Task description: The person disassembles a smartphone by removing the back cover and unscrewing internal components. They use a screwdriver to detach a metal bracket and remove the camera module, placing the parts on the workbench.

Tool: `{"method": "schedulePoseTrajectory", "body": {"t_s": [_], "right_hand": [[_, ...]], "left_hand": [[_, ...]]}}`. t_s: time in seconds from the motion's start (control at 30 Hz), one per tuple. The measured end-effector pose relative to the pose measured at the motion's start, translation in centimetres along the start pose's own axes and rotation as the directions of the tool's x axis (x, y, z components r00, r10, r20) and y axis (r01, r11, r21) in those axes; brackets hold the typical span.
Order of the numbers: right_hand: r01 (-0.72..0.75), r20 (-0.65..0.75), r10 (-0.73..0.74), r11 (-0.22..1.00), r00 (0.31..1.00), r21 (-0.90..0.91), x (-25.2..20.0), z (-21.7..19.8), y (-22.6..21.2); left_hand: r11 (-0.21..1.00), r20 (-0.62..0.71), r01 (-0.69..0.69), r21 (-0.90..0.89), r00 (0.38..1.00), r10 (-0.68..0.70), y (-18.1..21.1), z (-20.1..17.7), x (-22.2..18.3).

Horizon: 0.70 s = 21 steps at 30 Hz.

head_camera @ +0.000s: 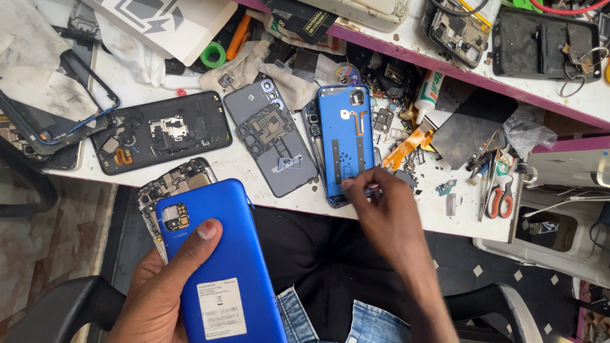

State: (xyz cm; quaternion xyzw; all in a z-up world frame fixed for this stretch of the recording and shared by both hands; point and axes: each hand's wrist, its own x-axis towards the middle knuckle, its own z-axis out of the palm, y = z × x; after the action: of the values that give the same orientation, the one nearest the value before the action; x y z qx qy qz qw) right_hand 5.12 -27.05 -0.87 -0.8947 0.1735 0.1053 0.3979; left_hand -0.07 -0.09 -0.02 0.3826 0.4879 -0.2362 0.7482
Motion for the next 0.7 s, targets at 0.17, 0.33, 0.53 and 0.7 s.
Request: {"method": "schedulePoseTrajectory", "body": {"t_s": [0.17, 0.33, 0.53, 0.7], "right_hand": [[0.145, -0.101, -0.136, 0.985, 0.986, 0.092, 1.2, -1.9, 1.1], [0.118, -0.096, -0.112, 0.991, 0.989, 0.057, 1.0, -2.7, 0.5], [0.169, -0.157, -0.154, 0.982, 0.975, 0.086, -1.1, -2.6, -1.0], [0.255, -0.234, -0.219, 0.958, 0.947, 0.135, -2.9, -2.3, -1.5]], "left_hand": [[0.999, -0.04, 0.037, 0.018, 0.999, -0.036, 0.2, 0.3, 0.1], [1.0, 0.029, 0.013, -0.01, 0.999, -0.013, -0.2, 0.3, 0.2], [0.999, 0.034, 0.037, -0.002, 0.999, -0.037, -0.5, 0.1, 0.6], [0.997, -0.026, 0.071, 0.02, 0.997, -0.071, -0.4, 0.6, 0.5]]}}
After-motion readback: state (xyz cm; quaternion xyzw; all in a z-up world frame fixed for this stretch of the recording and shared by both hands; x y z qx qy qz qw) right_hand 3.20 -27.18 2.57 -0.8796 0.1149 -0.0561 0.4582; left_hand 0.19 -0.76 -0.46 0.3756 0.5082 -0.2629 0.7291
